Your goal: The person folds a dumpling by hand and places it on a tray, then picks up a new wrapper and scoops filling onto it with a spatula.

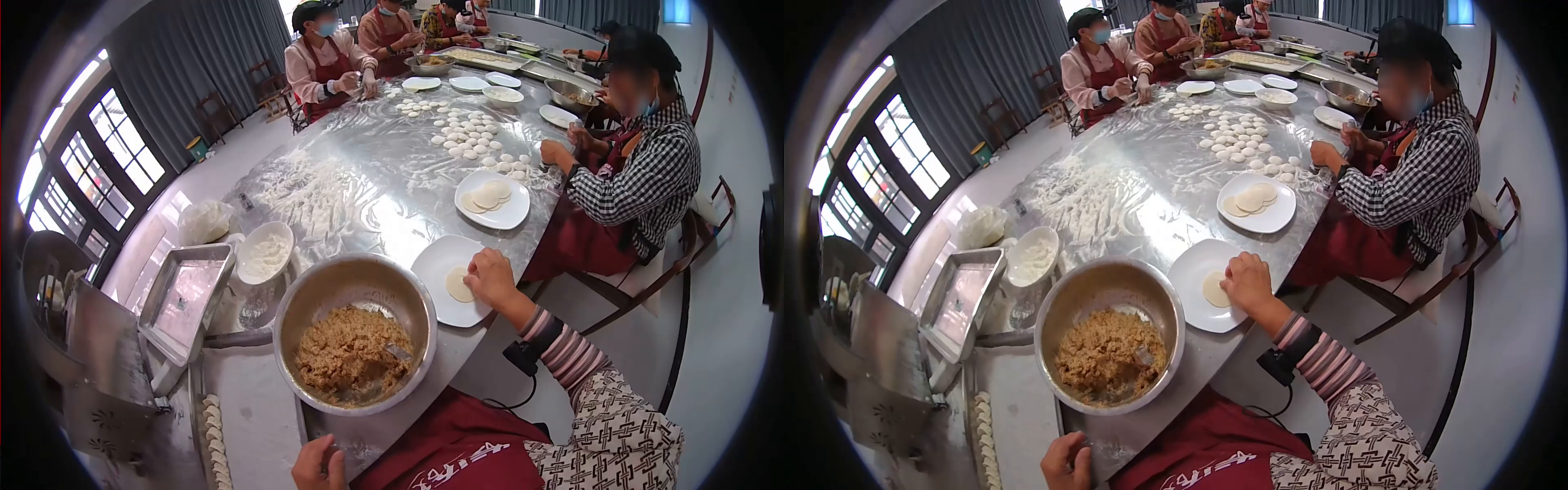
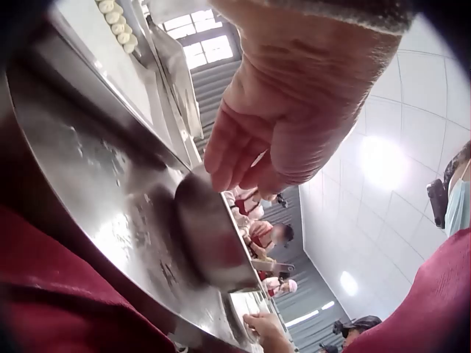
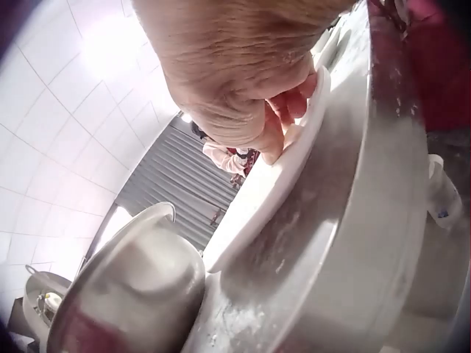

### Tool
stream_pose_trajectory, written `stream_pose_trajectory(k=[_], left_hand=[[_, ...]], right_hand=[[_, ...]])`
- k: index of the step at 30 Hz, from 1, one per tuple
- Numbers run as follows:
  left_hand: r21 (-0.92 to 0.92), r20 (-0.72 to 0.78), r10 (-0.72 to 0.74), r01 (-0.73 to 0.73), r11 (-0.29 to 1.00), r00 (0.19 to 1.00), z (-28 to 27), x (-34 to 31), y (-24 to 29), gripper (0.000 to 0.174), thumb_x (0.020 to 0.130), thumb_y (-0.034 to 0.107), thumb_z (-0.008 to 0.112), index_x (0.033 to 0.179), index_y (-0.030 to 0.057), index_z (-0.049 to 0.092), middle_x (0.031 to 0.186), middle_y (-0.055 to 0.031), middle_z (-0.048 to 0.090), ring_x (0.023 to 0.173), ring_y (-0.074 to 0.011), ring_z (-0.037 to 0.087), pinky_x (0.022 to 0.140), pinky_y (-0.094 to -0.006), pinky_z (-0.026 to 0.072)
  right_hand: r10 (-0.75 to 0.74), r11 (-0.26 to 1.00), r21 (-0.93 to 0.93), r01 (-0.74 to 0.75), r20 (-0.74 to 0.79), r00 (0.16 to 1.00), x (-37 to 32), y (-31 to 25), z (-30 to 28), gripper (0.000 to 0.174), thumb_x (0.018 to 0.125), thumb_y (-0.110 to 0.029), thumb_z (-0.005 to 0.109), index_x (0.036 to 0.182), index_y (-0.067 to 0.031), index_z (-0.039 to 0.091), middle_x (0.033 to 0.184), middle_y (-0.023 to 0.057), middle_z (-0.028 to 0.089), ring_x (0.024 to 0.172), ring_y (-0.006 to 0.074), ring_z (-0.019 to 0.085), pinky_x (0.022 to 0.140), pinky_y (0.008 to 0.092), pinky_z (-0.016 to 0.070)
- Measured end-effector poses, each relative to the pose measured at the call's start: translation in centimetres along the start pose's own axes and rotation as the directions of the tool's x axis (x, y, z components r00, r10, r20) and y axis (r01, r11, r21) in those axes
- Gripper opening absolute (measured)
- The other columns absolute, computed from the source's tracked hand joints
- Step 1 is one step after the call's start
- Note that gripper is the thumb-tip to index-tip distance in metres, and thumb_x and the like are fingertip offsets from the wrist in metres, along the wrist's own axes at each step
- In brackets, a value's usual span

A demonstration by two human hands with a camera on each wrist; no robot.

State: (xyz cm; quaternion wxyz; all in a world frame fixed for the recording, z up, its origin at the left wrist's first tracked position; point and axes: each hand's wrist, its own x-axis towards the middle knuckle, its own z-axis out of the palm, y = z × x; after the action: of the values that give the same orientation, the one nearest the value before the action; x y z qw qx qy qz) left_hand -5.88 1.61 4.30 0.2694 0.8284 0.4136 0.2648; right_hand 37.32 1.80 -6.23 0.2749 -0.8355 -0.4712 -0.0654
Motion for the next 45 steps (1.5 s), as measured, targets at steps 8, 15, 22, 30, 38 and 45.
stream_pose_trajectory(k=[8, 15, 22, 30, 38, 45], left_hand=[[-0.342, 0.127, 0.051, -0.005, 0.940, 0.991, 1.8, 2.5, 3.1, 0.023, 0.085, 0.004, 0.062, 0.109, 0.0002, 0.062, 0.094, -0.0118, 0.064, 0.082, -0.0182, 0.064, 0.072, -0.0271, 0.0508], [-0.476, 0.410, -0.121, 0.325, 0.817, 0.904, 2.0, 2.8, 3.3, 0.032, 0.088, 0.013, 0.059, 0.115, -0.0036, 0.053, 0.120, -0.0192, 0.055, 0.115, -0.0300, 0.053, 0.095, -0.0401, 0.0456], [-0.661, 0.209, 0.007, 0.136, 0.738, 0.978, 2.5, 1.7, 2.0, 0.027, 0.088, 0.003, 0.060, 0.114, -0.0025, 0.059, 0.102, -0.0096, 0.065, 0.086, -0.0150, 0.064, 0.075, -0.0256, 0.0509], [-0.866, 0.491, -0.151, 0.499, 0.020, 0.858, 2.4, 5.3, 4.0, 0.040, 0.098, 0.020, 0.043, 0.127, -0.0067, 0.038, 0.126, -0.0230, 0.049, 0.119, -0.0326, 0.050, 0.099, -0.0405, 0.0439], [-0.928, 0.305, -0.174, 0.251, -0.274, 0.936, 6.2, 7.5, 1.2, 0.030, 0.098, 0.014, 0.042, 0.122, -0.0036, 0.046, 0.120, -0.0151, 0.055, 0.109, -0.0225, 0.056, 0.095, -0.0366, 0.0467], [-0.976, 0.200, -0.229, 0.214, 0.037, 0.953, 5.5, 6.8, 1.3, 0.024, 0.096, 0.007, 0.047, 0.117, -0.0029, 0.052, 0.106, -0.0097, 0.062, 0.095, -0.0142, 0.061, 0.083, -0.0254, 0.0499]], right_hand=[[0.153, 0.980, 0.088, -0.179, 0.246, 0.957, 1.4, -0.5, -0.4, 0.015, 0.064, -0.014, 0.071, 0.074, -0.0053, 0.065, 0.083, 0.0136, 0.065, 0.081, 0.0289, 0.063, 0.072, 0.0394, 0.0487], [0.162, 0.981, 0.092, -0.172, 0.103, 0.981, 1.2, -0.1, 0.3, 0.014, 0.066, -0.018, 0.068, 0.077, -0.0089, 0.066, 0.086, 0.0130, 0.066, 0.086, 0.0296, 0.063, 0.077, 0.0406, 0.0486], [0.116, 0.987, 0.076, -0.139, 0.255, 0.960, 1.5, 0.0, -0.1, 0.019, 0.065, -0.022, 0.071, 0.076, -0.0073, 0.066, 0.079, 0.0134, 0.066, 0.078, 0.0307, 0.064, 0.070, 0.0404, 0.0501], [-0.217, 0.866, 0.383, 0.320, -0.288, 0.933, 1.4, -10.4, -7.0, 0.008, 0.071, -0.007, 0.069, 0.072, -0.0036, 0.062, 0.069, 0.0143, 0.063, 0.065, 0.0313, 0.062, 0.058, 0.0368, 0.0482], [-0.855, 0.383, 0.244, 0.891, -0.271, 0.442, -6.3, -20.2, -8.1, 0.025, 0.070, -0.006, 0.064, 0.095, -0.0020, 0.064, 0.093, 0.0102, 0.065, 0.081, 0.0240, 0.063, 0.077, 0.0375, 0.0496], [-0.325, 0.517, 0.851, -0.093, 0.295, 0.899, -5.7, -19.7, -6.6, 0.029, 0.074, 0.000, 0.072, 0.101, 0.0009, 0.063, 0.087, 0.0083, 0.063, 0.077, 0.0132, 0.061, 0.066, 0.0263, 0.0499]])
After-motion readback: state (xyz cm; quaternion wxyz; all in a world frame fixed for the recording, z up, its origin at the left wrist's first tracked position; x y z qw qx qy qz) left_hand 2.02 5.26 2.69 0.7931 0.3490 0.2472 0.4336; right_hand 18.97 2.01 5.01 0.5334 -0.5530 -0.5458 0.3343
